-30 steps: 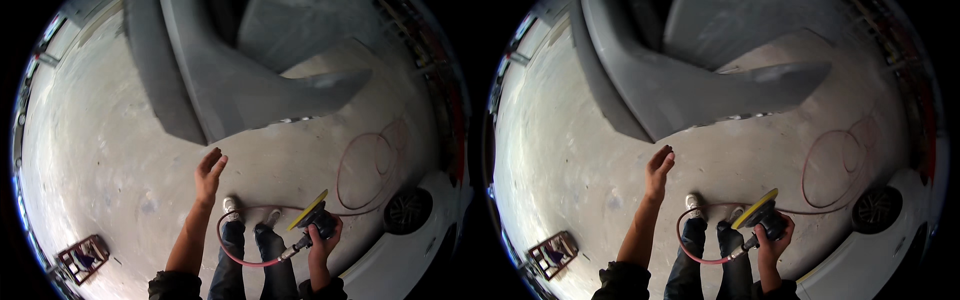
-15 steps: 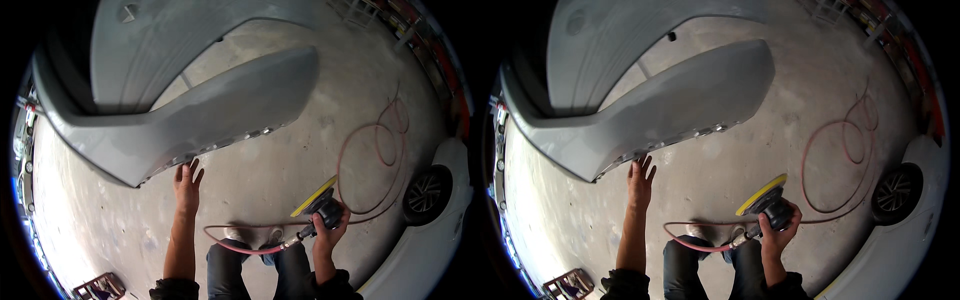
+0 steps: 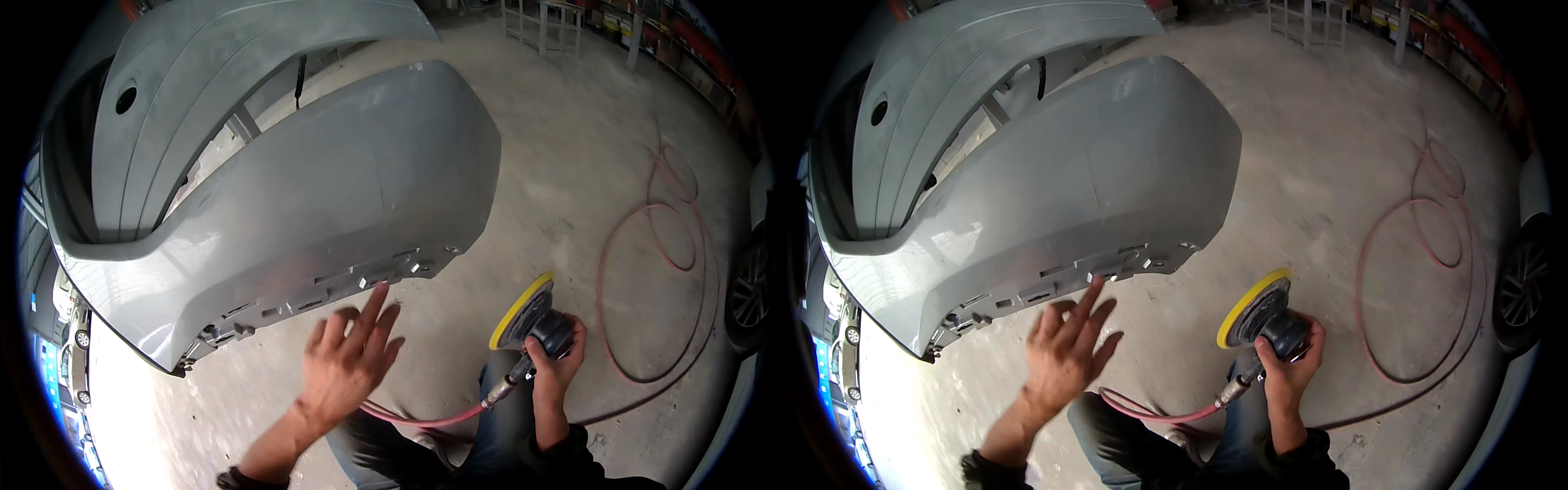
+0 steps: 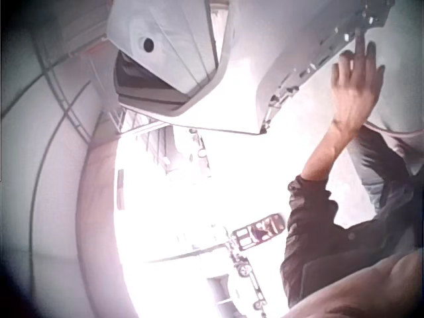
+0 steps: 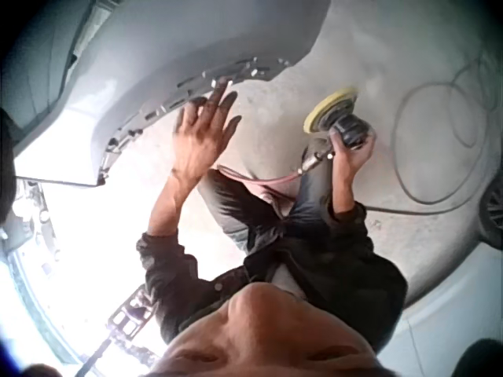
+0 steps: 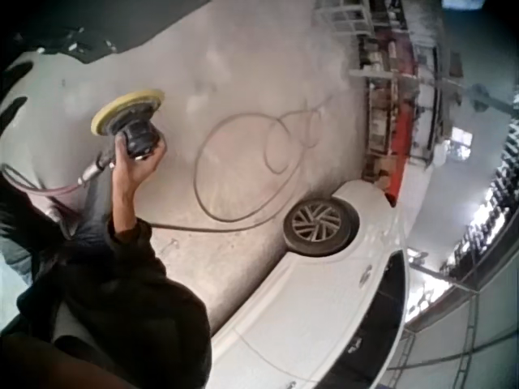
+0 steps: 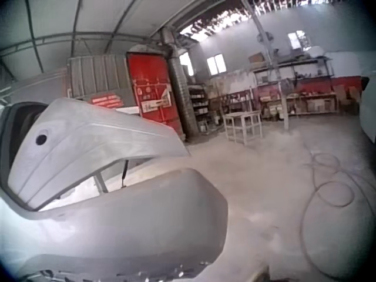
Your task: The person sands a detached car bumper and the front fender of a silver car using a pneumatic orbital sander. They repeatedly sand edges and flat surfaces, frequently pausing to touch and check the sanded areas. The person also walks to a workbench to retrieve a new sanding disc and returns to continue sanding.
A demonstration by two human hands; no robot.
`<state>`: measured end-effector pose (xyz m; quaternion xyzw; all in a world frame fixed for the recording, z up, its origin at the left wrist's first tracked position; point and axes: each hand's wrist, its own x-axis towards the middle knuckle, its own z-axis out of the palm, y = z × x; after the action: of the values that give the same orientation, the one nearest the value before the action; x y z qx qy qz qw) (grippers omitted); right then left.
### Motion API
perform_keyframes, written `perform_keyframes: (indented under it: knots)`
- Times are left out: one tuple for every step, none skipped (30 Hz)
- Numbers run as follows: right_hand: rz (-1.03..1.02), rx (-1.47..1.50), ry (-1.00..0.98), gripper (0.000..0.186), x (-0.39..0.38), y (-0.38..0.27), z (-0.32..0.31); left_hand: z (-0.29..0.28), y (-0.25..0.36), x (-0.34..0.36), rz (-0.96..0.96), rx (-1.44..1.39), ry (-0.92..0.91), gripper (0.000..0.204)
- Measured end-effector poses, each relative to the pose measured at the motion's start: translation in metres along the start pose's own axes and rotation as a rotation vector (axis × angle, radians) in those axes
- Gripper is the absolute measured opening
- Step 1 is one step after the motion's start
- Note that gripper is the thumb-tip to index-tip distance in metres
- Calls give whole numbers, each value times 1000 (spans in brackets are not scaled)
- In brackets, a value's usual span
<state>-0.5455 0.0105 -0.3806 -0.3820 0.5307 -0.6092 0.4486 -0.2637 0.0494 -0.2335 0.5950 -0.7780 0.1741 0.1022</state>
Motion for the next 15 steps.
perform_keyframes:
  knots:
    - [-5,-25,1,66,1,4,-4,-1,-9,15,72,111,-10,56]
    - [13,-6,-16,66,3,10,-7,-4,-11,33,78,172,-29,60]
    - [25,-26,-39,67,5,14,-10,-4,-12,49,84,217,-55,64]
    - [34,-46,-63,67,9,16,-11,-1,-12,61,87,248,-62,65]
    - [62,-68,-101,67,11,12,-7,-3,-13,69,79,281,-89,67]
    - [73,-161,-153,67,12,0,-3,-5,-14,75,71,313,-115,68]
    - [76,-151,-189,67,14,0,2,-8,-15,76,74,334,-162,68]
    - [78,-142,-224,67,15,1,5,-12,-16,76,78,351,-207,68]
    - [80,-134,-257,67,19,2,9,-16,-18,77,82,366,-253,68]
    - [99,-126,-276,68,23,-1,12,-21,-21,79,107,406,-258,67]
    - [120,-81,-267,68,26,2,13,-27,-26,79,137,446,-259,66]
    - [137,-30,-261,68,28,9,12,-32,-29,79,165,493,-258,65]
    - [157,19,-252,68,33,14,13,-36,-29,82,173,511,-253,63]
    - [177,-41,-234,70,37,18,11,-37,-29,79,172,511,-254,62]
    - [189,-60,-233,70,40,21,7,-36,-29,77,173,510,-255,60]
